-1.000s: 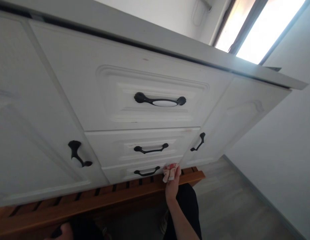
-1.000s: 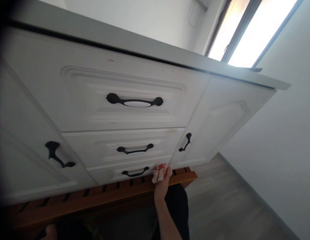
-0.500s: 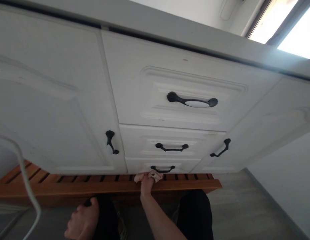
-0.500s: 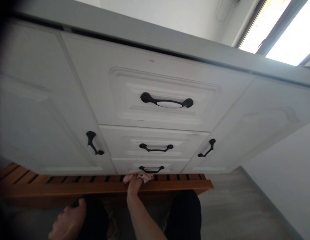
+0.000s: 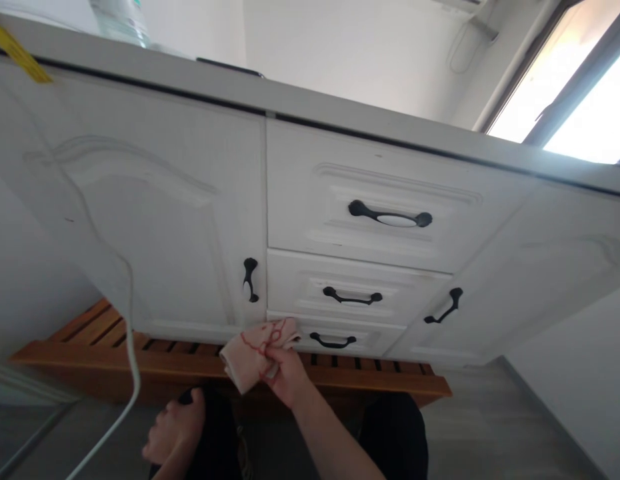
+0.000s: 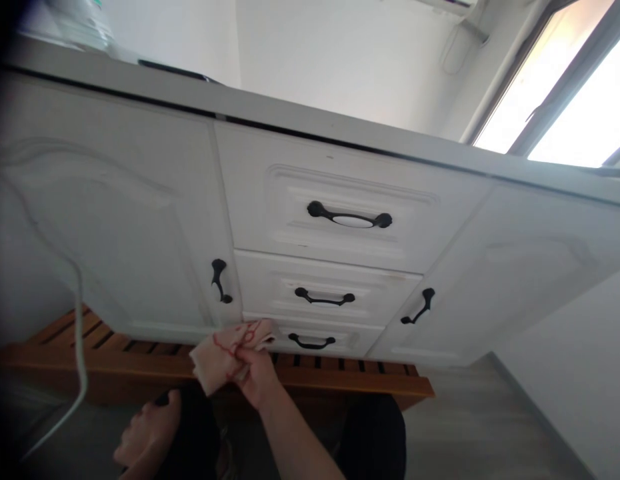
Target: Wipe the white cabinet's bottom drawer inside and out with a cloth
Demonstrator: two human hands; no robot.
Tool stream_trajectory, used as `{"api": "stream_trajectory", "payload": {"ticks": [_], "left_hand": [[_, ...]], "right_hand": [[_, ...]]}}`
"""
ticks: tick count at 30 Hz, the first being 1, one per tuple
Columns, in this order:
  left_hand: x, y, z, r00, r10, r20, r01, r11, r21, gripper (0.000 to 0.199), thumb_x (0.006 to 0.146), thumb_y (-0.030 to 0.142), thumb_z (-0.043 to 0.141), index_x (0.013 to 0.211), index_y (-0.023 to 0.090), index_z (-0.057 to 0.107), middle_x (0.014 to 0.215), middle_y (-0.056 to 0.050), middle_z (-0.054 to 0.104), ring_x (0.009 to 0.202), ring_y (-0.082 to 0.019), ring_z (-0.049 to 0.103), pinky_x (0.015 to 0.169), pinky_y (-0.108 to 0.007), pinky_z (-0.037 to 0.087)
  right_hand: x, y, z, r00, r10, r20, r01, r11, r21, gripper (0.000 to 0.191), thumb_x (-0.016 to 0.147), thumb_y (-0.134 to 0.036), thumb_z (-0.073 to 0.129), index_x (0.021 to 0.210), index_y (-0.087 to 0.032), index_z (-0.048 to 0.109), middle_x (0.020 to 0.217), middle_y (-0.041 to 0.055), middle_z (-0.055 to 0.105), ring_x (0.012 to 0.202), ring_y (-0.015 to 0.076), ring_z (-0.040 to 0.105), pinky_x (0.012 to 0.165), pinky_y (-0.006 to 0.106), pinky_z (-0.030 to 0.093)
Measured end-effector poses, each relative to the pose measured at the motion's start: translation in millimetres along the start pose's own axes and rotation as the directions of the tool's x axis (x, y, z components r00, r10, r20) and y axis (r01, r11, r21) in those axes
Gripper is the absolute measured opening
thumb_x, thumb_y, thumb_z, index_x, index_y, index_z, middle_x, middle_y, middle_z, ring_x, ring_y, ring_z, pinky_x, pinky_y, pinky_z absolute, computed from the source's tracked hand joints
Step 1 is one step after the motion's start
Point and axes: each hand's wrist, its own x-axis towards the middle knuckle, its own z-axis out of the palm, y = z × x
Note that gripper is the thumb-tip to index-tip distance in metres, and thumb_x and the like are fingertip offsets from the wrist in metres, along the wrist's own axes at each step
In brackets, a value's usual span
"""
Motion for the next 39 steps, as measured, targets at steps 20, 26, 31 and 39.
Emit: {"api": "stream_trajectory", "payload": {"ticks": [20, 26, 31, 39], "left_hand": [[-272.9, 69.2, -44.7, 0.141, 0.989, 0.051, -0.671, 0.133, -0.729, 0.074, 0.084, 0.024, 0.065, 0.152, 0.038, 0.039, 0.15, -0.009, 0.042, 0.137, -0.025, 0.048, 0.117, -0.044, 0.043], [-258.2, 76.3, -61.7, 0.103, 0.981, 0.161, -0.67, 0.189, -0.718, 0.037, 0.082, 0.025, 0.062, 0.118, 0.031, 0.07, 0.14, -0.009, 0.054, 0.135, -0.028, 0.052, 0.117, -0.045, 0.043], [-241.8, 80.8, -68.4, 0.175, 0.967, 0.183, -0.618, 0.253, -0.745, 0.032, 0.079, 0.029, 0.06, 0.109, 0.027, 0.07, 0.124, -0.008, 0.067, 0.122, -0.027, 0.061, 0.113, -0.045, 0.045], [-235.7, 86.9, -89.4, 0.231, 0.939, 0.255, -0.594, 0.344, -0.727, 0.035, 0.081, 0.039, 0.06, 0.112, 0.027, 0.071, 0.125, -0.006, 0.07, 0.12, -0.026, 0.063, 0.109, -0.04, 0.047]], "right_hand": [[-173.5, -17.0, -109.8, 0.898, -0.44, -0.015, 0.327, 0.688, -0.648, 0.072, 0.089, -0.041, 0.06, 0.156, -0.032, 0.035, 0.153, 0.0089, 0.05, 0.153, 0.0229, 0.032, 0.126, 0.046, 0.027], [-193.3, -33.9, -100.5, 0.956, -0.29, 0.054, 0.271, 0.79, -0.549, 0.078, 0.084, -0.04, 0.072, 0.154, -0.031, 0.04, 0.155, 0.0099, 0.049, 0.152, 0.0244, 0.032, 0.126, 0.05, 0.023], [-199.5, -40.8, -104.3, 0.986, -0.165, -0.029, 0.158, 0.973, -0.166, 0.058, 0.086, -0.06, 0.067, 0.133, -0.026, 0.064, 0.138, 0.0117, 0.065, 0.132, 0.0313, 0.059, 0.116, 0.053, 0.038], [-186.7, -51.6, -108.4, 0.953, -0.166, -0.254, 0.145, 0.984, -0.099, 0.056, 0.083, -0.057, 0.074, 0.124, -0.019, 0.071, 0.126, 0.0127, 0.073, 0.121, 0.0296, 0.067, 0.109, 0.045, 0.046]]}}
